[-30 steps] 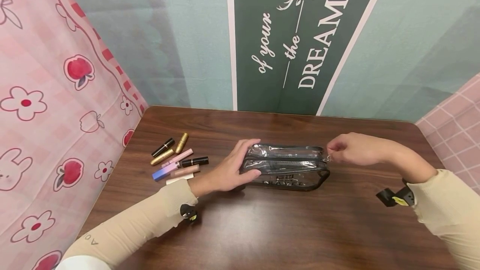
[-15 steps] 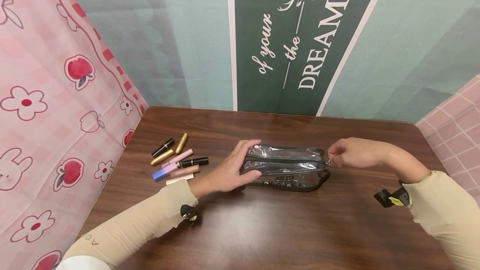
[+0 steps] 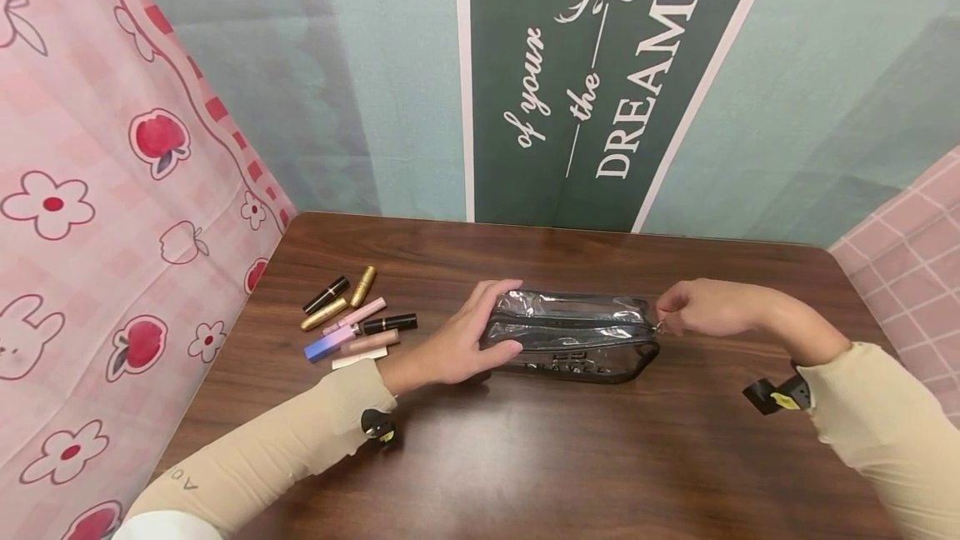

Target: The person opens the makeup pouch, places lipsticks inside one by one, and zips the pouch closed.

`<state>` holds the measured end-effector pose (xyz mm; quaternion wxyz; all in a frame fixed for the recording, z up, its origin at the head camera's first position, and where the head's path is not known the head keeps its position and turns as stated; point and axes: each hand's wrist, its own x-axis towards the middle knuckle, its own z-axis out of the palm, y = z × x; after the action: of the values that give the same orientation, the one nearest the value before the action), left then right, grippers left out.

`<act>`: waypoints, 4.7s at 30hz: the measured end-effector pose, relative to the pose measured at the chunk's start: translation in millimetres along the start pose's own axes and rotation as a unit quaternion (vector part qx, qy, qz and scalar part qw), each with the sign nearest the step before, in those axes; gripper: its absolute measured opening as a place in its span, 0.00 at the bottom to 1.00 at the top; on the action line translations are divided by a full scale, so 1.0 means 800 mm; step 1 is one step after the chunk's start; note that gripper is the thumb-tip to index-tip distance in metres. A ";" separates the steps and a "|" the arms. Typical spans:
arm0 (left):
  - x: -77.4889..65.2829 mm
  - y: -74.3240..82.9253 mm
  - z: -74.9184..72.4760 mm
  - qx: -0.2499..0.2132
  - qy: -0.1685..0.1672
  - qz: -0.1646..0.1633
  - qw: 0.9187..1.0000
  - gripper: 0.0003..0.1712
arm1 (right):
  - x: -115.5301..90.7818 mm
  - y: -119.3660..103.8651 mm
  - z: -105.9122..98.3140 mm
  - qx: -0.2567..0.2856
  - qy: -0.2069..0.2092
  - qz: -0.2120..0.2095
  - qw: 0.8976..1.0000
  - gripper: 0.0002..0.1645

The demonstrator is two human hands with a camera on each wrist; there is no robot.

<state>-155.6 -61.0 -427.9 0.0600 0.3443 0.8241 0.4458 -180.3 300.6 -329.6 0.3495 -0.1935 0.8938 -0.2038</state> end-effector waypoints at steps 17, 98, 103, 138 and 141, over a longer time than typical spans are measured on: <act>-0.001 -0.003 0.001 -0.007 -0.003 -0.005 1.000 0.46 | 0.020 0.018 0.024 0.039 -0.009 -0.004 0.999 0.13; 0.003 -0.003 0.000 -0.007 -0.009 -0.011 1.000 0.48 | 0.014 -0.005 0.068 0.011 0.362 -0.265 0.894 0.27; 0.003 -0.003 0.001 -0.011 -0.007 -0.013 1.000 0.49 | 0.009 -0.006 0.068 -0.008 0.357 -0.244 0.902 0.28; 0.006 0.003 -0.010 -0.012 -0.034 0.014 0.999 0.61 | -0.003 0.001 0.087 0.066 0.267 -0.168 0.947 0.44; 0.006 0.001 -0.012 -0.016 -0.034 0.022 0.999 0.59 | -0.005 -0.001 0.085 0.050 0.265 -0.157 0.950 0.44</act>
<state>-162.7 -64.6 -420.9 0.0836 0.3766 0.8065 0.4480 -129.7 286.3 -372.8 0.0732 -0.2530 0.9010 -0.3446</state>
